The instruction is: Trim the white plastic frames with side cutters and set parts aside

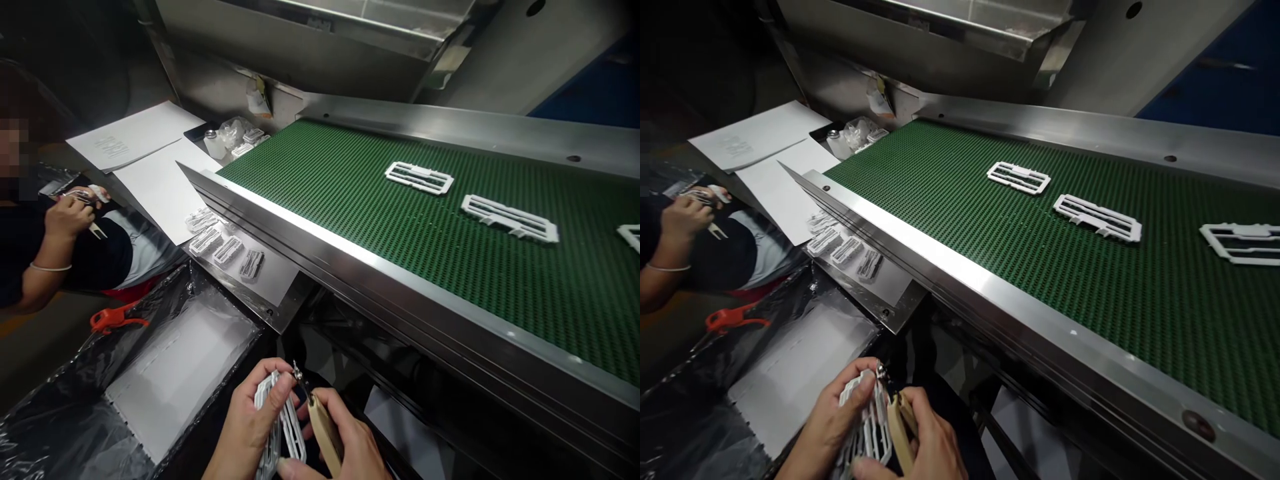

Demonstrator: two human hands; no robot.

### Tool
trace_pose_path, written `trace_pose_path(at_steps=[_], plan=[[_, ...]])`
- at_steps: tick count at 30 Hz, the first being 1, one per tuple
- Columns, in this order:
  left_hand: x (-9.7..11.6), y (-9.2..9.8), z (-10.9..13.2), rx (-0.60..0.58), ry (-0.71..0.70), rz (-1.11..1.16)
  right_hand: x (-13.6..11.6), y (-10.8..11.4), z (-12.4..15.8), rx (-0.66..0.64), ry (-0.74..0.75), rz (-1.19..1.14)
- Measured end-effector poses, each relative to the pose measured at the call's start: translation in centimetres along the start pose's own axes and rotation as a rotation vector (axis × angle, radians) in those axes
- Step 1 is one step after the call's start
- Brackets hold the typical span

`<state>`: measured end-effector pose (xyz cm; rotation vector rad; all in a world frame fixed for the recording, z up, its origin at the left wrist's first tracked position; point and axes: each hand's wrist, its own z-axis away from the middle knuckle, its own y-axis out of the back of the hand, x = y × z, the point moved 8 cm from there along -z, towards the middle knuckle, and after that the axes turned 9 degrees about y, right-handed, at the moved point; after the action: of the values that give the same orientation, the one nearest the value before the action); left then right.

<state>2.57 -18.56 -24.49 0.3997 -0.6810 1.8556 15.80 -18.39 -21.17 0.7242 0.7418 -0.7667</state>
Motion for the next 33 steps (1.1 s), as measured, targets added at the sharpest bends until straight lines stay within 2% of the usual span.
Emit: trace_pose_path(at_steps=[5, 12, 17, 22, 25, 30, 33], plan=[[-0.2, 0.0, 0.0, -0.026, 0.088, 0.152, -0.2, 0.1, -0.4, 0.053, 0.063, -0.084], [-0.8, 0.0, -0.3, 0.016, 0.179, 0.307, -1.2, 2.2, 0.0, 0.343, 0.257, 0.057], [-1.1, 0.0, -0.9, 0.031, 0.192, 0.392, -1.1, 2.9, -0.2, 0.446, 0.291, 0.068], [-1.6, -0.3, -1.5, -0.068, 0.225, 0.482, -0.6, 3.3, -0.5, 0.467, 0.295, 0.029], [-1.4, -0.3, -1.7, -0.042, 0.179, 0.412, -1.8, 3.3, -0.4, 0.496, 0.403, 0.166], [0.2, -0.7, -2.0, 0.030, 0.036, 0.328, -3.9, 0.4, -0.7, 0.418, 0.707, 0.380], [-0.1, -0.5, -3.0, 0.103, 0.019, 0.285, -3.6, -1.6, -1.7, 0.302, 0.744, 0.473]])
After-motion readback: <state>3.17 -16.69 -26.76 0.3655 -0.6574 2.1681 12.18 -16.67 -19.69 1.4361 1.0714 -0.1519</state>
